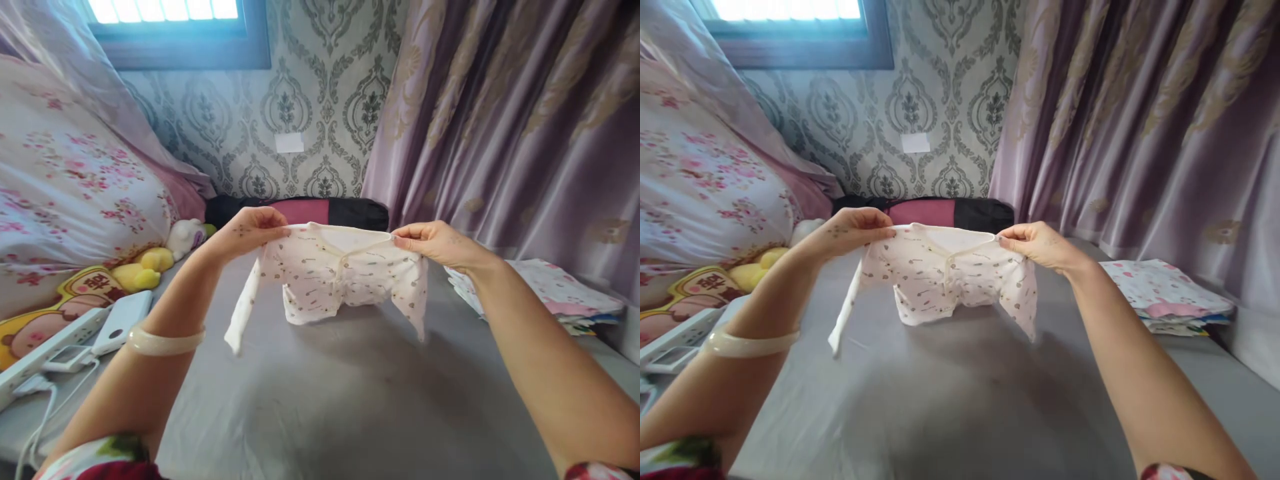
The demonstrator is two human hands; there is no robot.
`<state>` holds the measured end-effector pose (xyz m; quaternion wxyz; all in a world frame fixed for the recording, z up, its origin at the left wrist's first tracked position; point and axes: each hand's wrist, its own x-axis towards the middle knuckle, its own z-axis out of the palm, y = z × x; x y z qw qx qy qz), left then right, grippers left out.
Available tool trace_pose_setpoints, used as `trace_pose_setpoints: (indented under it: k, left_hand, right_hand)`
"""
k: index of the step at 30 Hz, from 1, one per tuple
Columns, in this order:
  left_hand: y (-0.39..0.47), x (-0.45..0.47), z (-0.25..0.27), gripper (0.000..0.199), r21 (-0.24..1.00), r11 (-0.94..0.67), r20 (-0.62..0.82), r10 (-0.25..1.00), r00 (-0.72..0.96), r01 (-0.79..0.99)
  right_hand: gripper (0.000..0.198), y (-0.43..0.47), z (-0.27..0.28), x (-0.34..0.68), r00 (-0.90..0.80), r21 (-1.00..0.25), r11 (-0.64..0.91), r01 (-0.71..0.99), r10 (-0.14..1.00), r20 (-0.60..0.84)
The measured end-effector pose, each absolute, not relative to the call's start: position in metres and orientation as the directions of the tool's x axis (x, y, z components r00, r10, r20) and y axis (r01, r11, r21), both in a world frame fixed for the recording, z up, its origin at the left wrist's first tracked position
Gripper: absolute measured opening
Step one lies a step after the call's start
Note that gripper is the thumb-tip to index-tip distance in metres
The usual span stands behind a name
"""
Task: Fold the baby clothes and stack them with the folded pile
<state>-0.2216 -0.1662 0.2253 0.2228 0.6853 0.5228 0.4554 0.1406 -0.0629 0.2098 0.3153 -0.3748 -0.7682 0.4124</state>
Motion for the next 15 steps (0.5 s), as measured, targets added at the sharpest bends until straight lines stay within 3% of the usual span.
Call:
trace_pose_setpoints:
  k: [5,10,15]
  left_hand:
    - [-0.155,-0.219,0.234,0.024,0.542,-0.374,0.489,0.869,0.080,0.753]
    - [-0.149,-0.216,0.231,0.026,0.600,-0.480,0.692,0.712,-0.115,0.640]
    - [-0.135,-0.211,0.222,0.025,0.578,-0.555,0.735,0.672,-0.087,0.597]
  right_hand:
    - [0.040,-0.054,0.219,0.136,-0.459,-0.689,0.523,0.501,0.836,0.300]
    - [0.040,-0.054,0.225,0.134,-0.341,-0.686,0.613,0.393,0.790,0.510]
    - [0.044,-0.046,0.222,0.131,-0.354,-0.695,0.652,0.303,0.754,0.553]
